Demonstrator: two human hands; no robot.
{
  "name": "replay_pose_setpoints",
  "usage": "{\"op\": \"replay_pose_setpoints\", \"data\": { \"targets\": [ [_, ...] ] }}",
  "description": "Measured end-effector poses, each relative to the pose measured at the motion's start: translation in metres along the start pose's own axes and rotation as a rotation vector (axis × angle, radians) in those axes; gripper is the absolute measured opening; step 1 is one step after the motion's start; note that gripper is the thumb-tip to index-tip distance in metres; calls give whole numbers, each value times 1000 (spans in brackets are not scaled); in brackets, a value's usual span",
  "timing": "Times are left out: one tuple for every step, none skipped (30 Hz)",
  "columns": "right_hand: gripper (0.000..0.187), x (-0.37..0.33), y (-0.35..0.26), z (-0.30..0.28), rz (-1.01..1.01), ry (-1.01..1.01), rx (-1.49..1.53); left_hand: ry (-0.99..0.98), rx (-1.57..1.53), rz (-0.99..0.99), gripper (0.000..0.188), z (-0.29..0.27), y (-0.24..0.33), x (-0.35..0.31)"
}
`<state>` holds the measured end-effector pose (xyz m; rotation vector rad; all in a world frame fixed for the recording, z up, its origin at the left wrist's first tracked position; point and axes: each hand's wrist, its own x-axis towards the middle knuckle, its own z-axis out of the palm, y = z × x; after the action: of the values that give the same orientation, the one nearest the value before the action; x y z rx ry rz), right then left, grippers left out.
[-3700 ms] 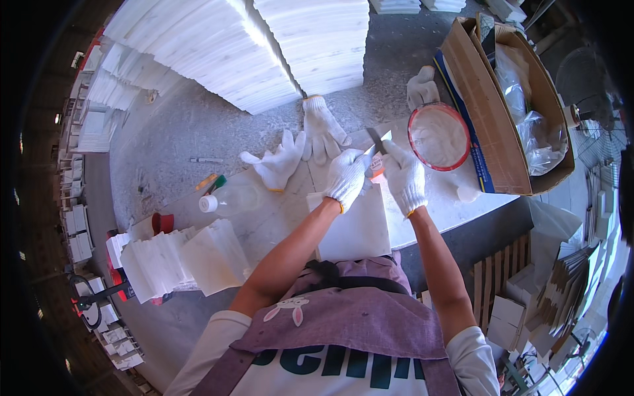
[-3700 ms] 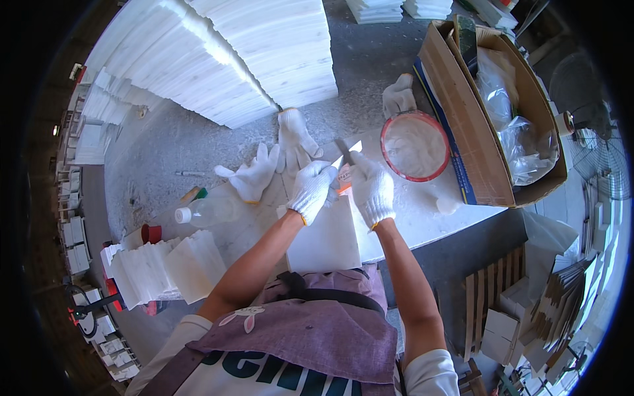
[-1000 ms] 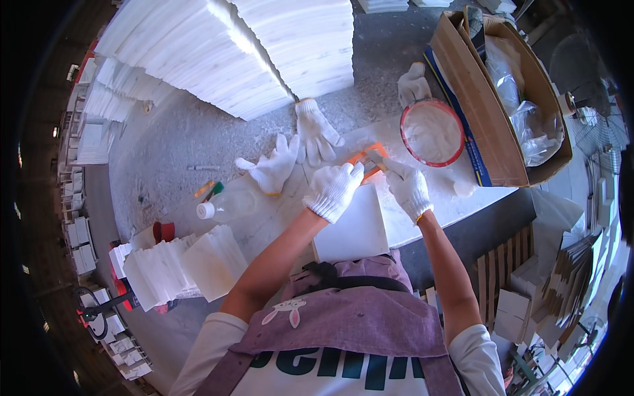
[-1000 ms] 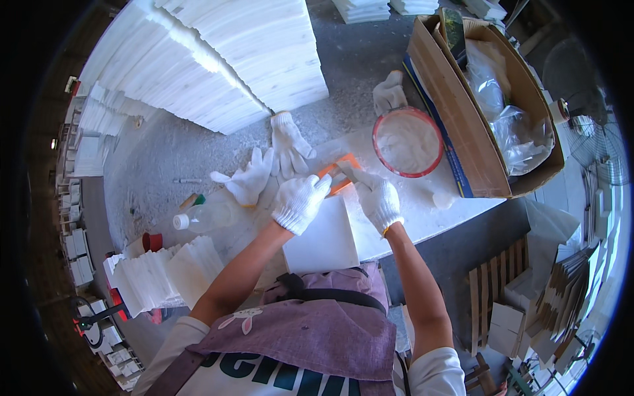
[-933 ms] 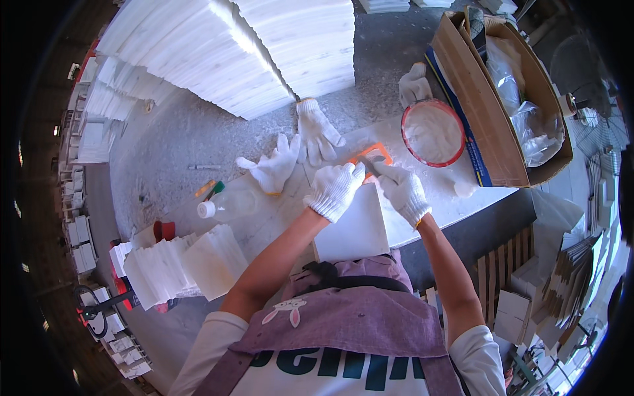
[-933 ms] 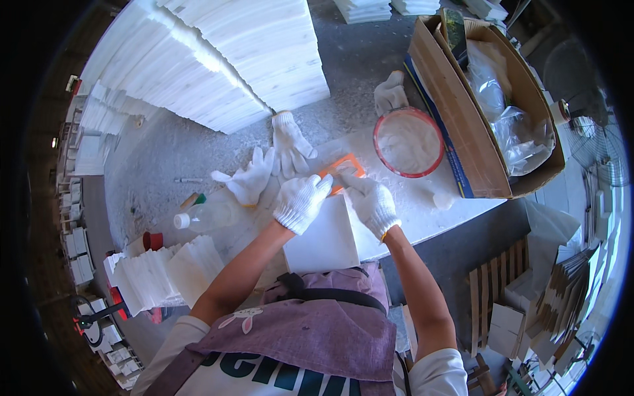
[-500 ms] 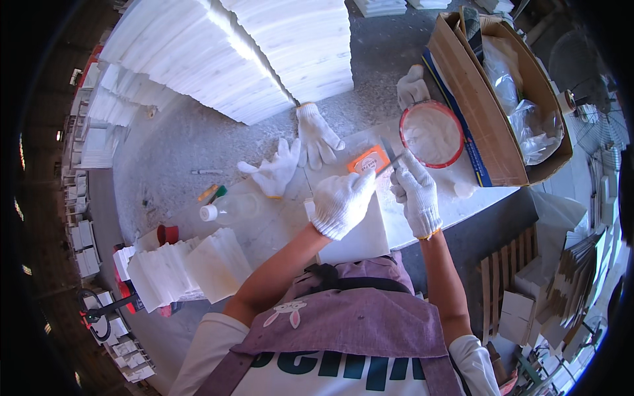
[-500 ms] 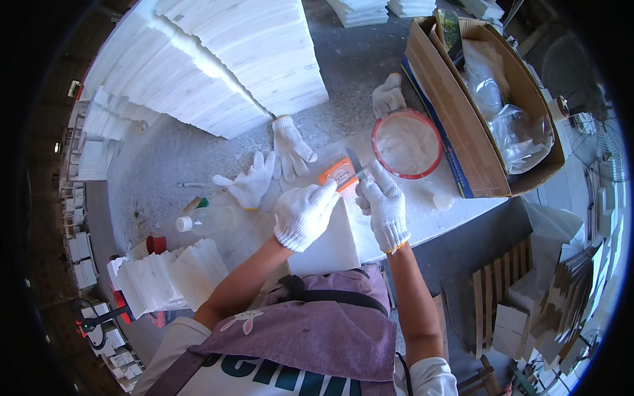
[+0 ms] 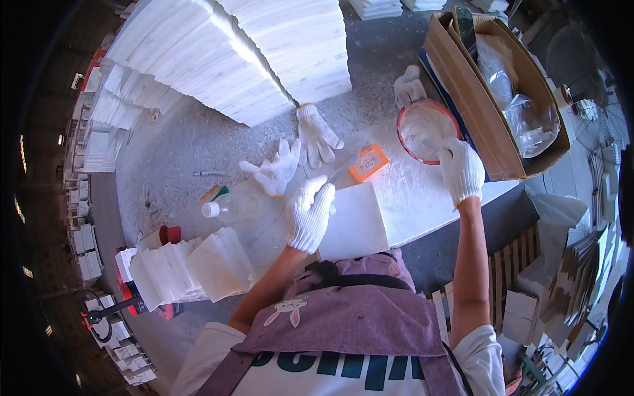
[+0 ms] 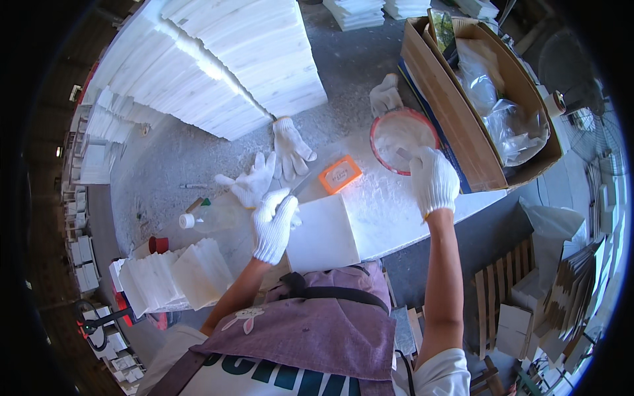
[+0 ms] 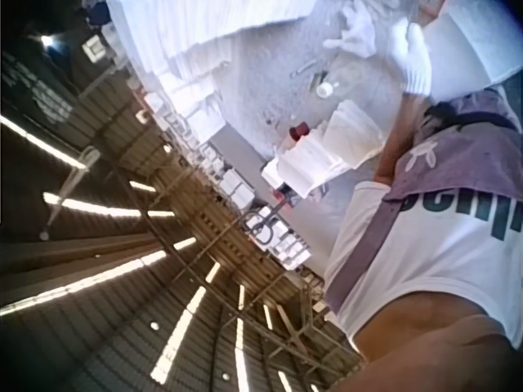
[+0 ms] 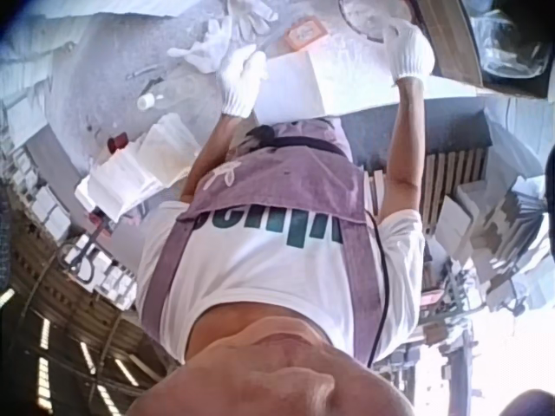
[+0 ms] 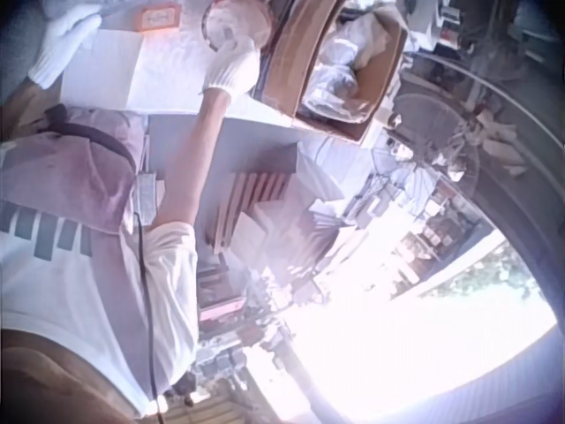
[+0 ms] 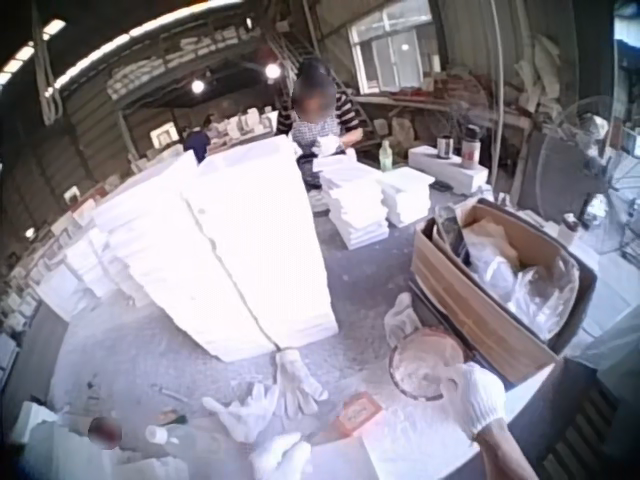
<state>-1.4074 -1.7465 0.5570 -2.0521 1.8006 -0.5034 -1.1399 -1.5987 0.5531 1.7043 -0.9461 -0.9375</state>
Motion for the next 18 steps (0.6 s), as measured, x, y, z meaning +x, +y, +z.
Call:
{"op": "replay_pose_setpoints", "data": {
  "targets": [
    [24,4,3,4,-9,-33,-60,6,-15,-12,25,0,2,-8],
    [24,8,8,10,-17,-66,-119,10,-29,-23,24,1,3,-15],
    [23,12,16,22,21,-91,-195,2,-90,-58,26,2,0,-20],
    [23,14,18,30,17,-101,-226,-12,-96,-71,25,2,0,-23],
    [23,14,20,37,14,-109,-258,-29,-102,-84,25,2,1,-25],
    [23,13,22,39,15,-116,-291,-49,-108,-96,25,2,3,-27],
    [26,13,21,38,-11,-94,-269,-49,-133,-100,23,0,4,-31],
    [25,9,15,30,-54,-14,-206,-32,-168,-145,23,-1,6,-32],
    [23,2,7,18,-93,67,-142,-18,-203,-190,23,-3,9,-32],
    [22,-7,0,7,-132,143,-79,-3,-238,-239,23,-5,11,-33],
    [21,-19,-6,1,-161,162,17,2,-281,-228,21,-6,11,-35],
    [21,-33,-12,-4,-187,182,114,-27,-297,-251,21,-6,13,-38],
    [21,-49,-16,-7,-212,202,210,-56,-314,-273,22,-6,17,-40],
    [27,-72,-15,-3,-135,12,285,-90,-333,-293,22,-5,20,-43],
    [31,-92,-37,-17,181,-351,377,-144,-345,-371,24,0,21,-45],
    [32,-118,-33,-6,-18,-323,683,-268,-363,-410,26,3,24,-48],
    [32,-143,-35,6,71,-400,895,-357,-343,-452,26,9,25,-52],
    [35,-163,-40,15,131,-436,969,-441,-322,-494,25,16,24,-55]
  ]
}}
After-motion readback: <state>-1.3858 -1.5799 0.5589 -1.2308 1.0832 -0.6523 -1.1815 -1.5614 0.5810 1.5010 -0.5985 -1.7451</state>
